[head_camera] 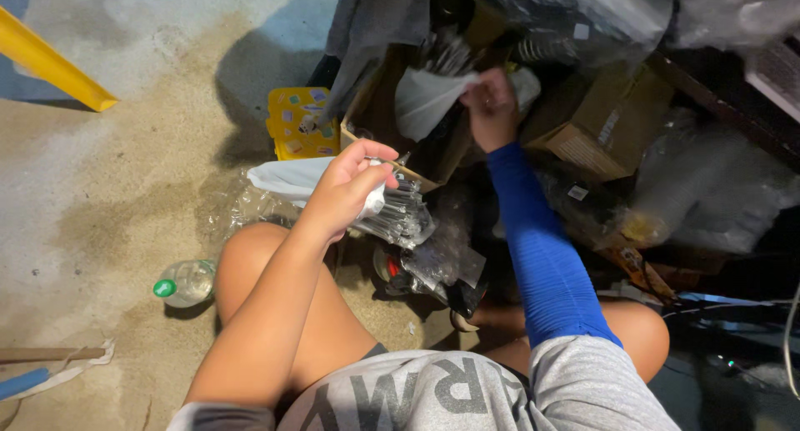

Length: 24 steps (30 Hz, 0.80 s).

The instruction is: The person sits on the floor and sorts through a cardboard box, removing plastic-wrapped metal rods and stacks of plastic cups. They unwrap the rods, inspect them, and place them back into the box, then handle the cups and return them to the box.

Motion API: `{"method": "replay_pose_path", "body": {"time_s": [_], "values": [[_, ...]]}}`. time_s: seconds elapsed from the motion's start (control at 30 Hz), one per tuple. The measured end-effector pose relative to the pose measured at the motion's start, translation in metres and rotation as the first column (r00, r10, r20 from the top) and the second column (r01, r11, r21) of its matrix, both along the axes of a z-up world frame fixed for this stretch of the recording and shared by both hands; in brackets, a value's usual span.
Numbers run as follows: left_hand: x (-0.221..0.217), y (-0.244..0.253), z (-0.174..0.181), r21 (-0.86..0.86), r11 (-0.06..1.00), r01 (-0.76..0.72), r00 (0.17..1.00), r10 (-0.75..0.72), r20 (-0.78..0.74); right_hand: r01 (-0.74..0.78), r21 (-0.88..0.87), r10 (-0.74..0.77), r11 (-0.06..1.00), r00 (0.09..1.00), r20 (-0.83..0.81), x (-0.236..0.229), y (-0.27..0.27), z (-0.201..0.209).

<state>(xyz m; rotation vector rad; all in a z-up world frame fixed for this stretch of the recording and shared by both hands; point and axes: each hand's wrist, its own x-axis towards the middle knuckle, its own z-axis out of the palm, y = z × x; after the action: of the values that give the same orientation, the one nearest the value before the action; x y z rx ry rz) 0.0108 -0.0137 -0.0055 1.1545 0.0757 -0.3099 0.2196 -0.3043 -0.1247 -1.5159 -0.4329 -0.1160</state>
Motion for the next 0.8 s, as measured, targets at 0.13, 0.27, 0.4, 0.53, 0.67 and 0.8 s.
{"method": "replay_pose_path", "body": {"time_s": [0.13, 0.27, 0.4, 0.53, 0.67, 0.8], "values": [[0.001, -0.008, -0.011, 0.022, 1.0, -0.016, 0.997, 0.014, 0.069, -0.13, 0.458, 0.22, 0.88, 0.964, -0.149, -0.013, -0.002, 0.05], [0.002, -0.017, -0.021, 0.034, 0.998, -0.052, 0.983, 0.045, 0.18, -0.219, 0.584, 0.313, 0.782, 0.947, -0.064, -0.035, 0.012, 0.105], [0.001, -0.026, -0.021, 0.14, 0.982, -0.128, 0.985, 0.109, 0.137, -0.328, 0.516, 0.361, 0.792, 0.932, 0.038, -0.061, 0.025, 0.164], [-0.001, -0.032, -0.017, 0.249, 0.958, -0.139, 0.989, 0.121, 0.085, -0.359, 0.499, 0.417, 0.789, 0.909, -0.006, -0.087, 0.012, 0.217], [-0.003, -0.038, -0.017, 0.207, 0.969, -0.137, 0.987, 0.116, 0.113, -0.383, 0.472, 0.399, 0.794, 0.914, 0.072, -0.091, -0.013, 0.249], [-0.003, -0.044, -0.024, 0.127, 0.984, -0.128, 0.986, 0.113, 0.121, -0.353, 0.424, 0.304, 0.834, 0.935, 0.181, -0.074, -0.055, 0.258]]}}
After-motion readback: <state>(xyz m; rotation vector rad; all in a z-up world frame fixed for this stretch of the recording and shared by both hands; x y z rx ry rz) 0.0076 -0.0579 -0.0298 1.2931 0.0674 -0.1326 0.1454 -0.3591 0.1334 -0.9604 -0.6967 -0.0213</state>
